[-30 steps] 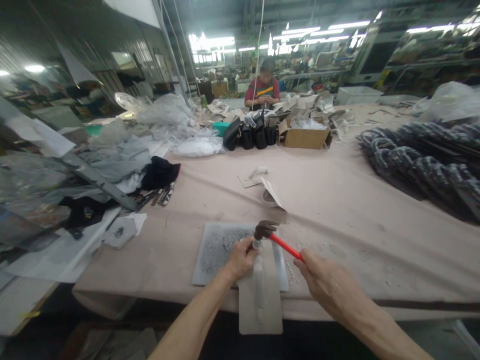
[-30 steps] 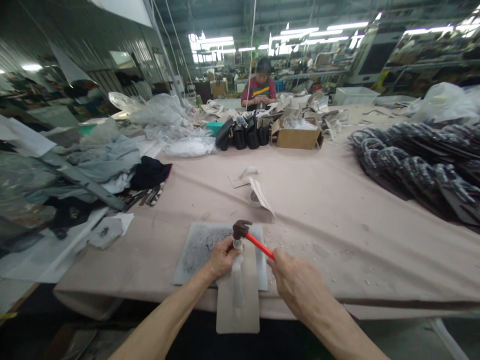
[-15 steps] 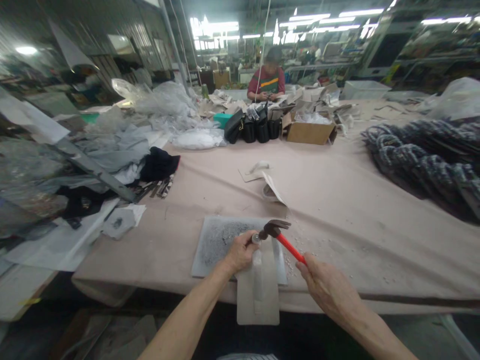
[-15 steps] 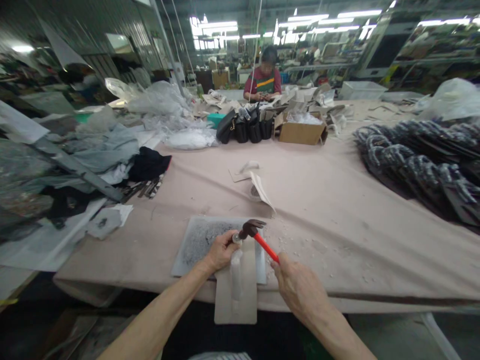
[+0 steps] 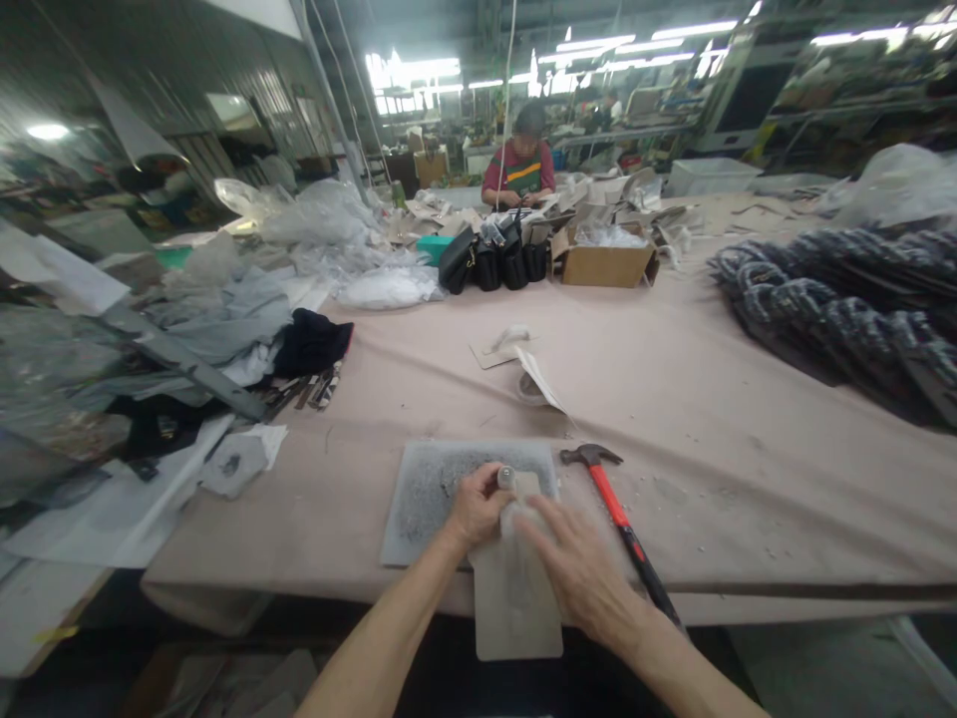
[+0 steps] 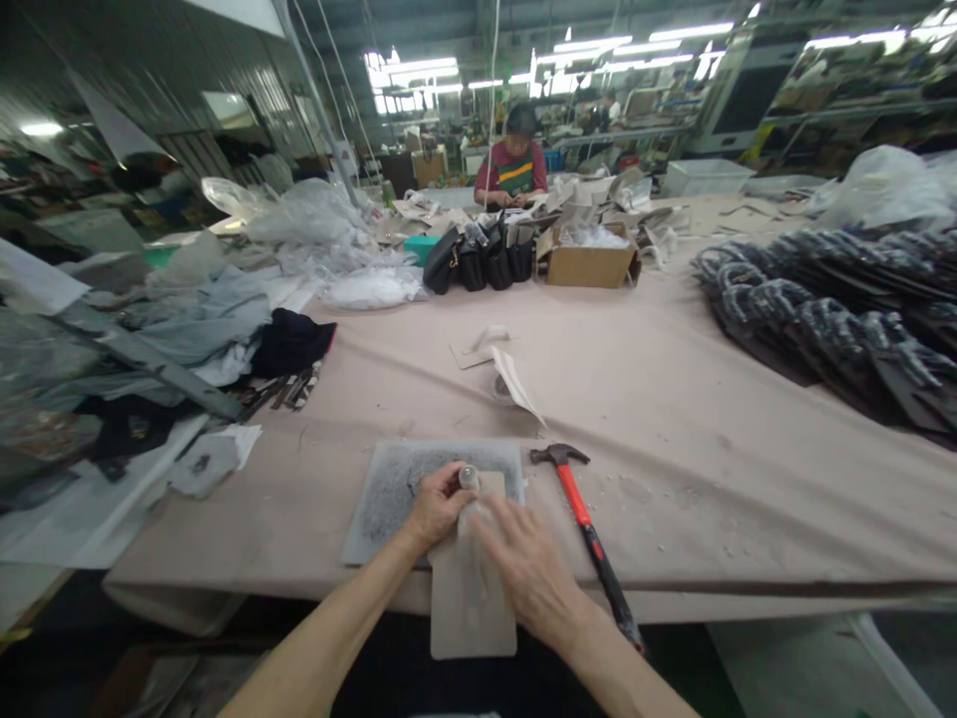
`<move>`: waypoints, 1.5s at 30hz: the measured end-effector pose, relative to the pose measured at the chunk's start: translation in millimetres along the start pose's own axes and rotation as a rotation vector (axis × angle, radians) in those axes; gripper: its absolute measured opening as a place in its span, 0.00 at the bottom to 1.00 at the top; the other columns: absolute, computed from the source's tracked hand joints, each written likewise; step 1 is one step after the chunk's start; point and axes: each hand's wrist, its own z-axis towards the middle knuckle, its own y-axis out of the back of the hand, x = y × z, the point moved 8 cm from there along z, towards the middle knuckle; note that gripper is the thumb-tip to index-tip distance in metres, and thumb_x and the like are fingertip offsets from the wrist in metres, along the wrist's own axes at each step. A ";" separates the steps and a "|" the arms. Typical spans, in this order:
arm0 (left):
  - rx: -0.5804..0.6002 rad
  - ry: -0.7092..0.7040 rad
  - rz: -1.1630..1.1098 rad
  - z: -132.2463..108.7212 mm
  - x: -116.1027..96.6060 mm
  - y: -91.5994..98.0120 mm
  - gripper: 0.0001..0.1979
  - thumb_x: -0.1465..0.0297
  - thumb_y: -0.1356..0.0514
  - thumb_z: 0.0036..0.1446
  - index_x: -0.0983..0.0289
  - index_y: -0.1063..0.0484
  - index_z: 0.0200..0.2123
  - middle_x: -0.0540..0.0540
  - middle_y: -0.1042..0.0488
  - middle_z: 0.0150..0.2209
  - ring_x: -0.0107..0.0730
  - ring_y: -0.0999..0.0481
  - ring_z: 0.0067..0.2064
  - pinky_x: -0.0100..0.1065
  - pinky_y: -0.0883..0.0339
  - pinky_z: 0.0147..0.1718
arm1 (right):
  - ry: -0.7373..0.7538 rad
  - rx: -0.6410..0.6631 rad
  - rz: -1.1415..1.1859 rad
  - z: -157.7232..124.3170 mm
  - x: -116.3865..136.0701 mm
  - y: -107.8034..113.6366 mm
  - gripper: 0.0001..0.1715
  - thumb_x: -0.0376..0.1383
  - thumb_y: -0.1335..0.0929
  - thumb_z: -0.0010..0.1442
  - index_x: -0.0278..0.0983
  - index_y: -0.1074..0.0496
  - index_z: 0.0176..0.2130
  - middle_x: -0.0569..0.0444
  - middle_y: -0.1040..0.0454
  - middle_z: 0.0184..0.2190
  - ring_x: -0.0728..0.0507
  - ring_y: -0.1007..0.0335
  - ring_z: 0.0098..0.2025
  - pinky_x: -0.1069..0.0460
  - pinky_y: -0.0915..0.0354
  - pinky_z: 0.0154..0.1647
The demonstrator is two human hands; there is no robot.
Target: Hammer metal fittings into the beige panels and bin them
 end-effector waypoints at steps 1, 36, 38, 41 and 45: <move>-0.020 0.023 -0.047 1.6 3.1 0.7 0.11 0.72 0.35 0.47 0.65 0.25 0.37 0.51 0.23 0.32 0.31 0.25 0.33 0.29 0.32 0.35 | 0.136 0.053 0.028 7.8 21.2 -1.8 0.21 0.28 0.37 0.59 0.37 0.33 0.52 0.44 0.38 0.60 0.36 0.39 0.54 0.43 0.39 0.50; -0.053 0.067 -0.181 17.0 6.5 6.9 0.13 0.64 0.34 0.51 0.65 0.27 0.37 0.56 0.20 0.37 0.36 0.21 0.39 0.32 0.29 0.40 | -0.806 0.031 -0.029 -35.8 -94.7 -5.5 0.18 0.41 0.39 0.67 0.31 0.29 0.47 0.40 0.28 0.43 0.36 0.31 0.45 0.45 0.36 0.44; -0.051 0.068 -0.153 17.3 6.8 6.4 0.12 0.64 0.35 0.52 0.65 0.26 0.37 0.56 0.20 0.36 0.36 0.21 0.39 0.32 0.29 0.39 | -0.869 0.163 -0.086 -54.5 -112.5 -12.8 0.17 0.42 0.38 0.66 0.32 0.29 0.46 0.41 0.28 0.40 0.37 0.30 0.41 0.46 0.37 0.39; -0.050 0.062 -0.104 17.8 8.6 5.6 0.11 0.66 0.36 0.52 0.64 0.26 0.38 0.55 0.20 0.36 0.35 0.22 0.38 0.31 0.30 0.39 | -0.908 0.290 -0.043 -75.1 -122.2 -27.5 0.16 0.42 0.39 0.68 0.33 0.30 0.45 0.43 0.29 0.40 0.39 0.29 0.38 0.49 0.40 0.35; -0.049 0.053 -0.073 18.4 12.7 4.6 0.09 0.67 0.37 0.53 0.64 0.26 0.38 0.54 0.20 0.35 0.35 0.22 0.37 0.31 0.30 0.39 | -0.954 0.356 0.039 -84.4 -126.7 -40.2 0.12 0.38 0.40 0.67 0.34 0.33 0.43 0.45 0.28 0.38 0.41 0.28 0.38 0.50 0.43 0.35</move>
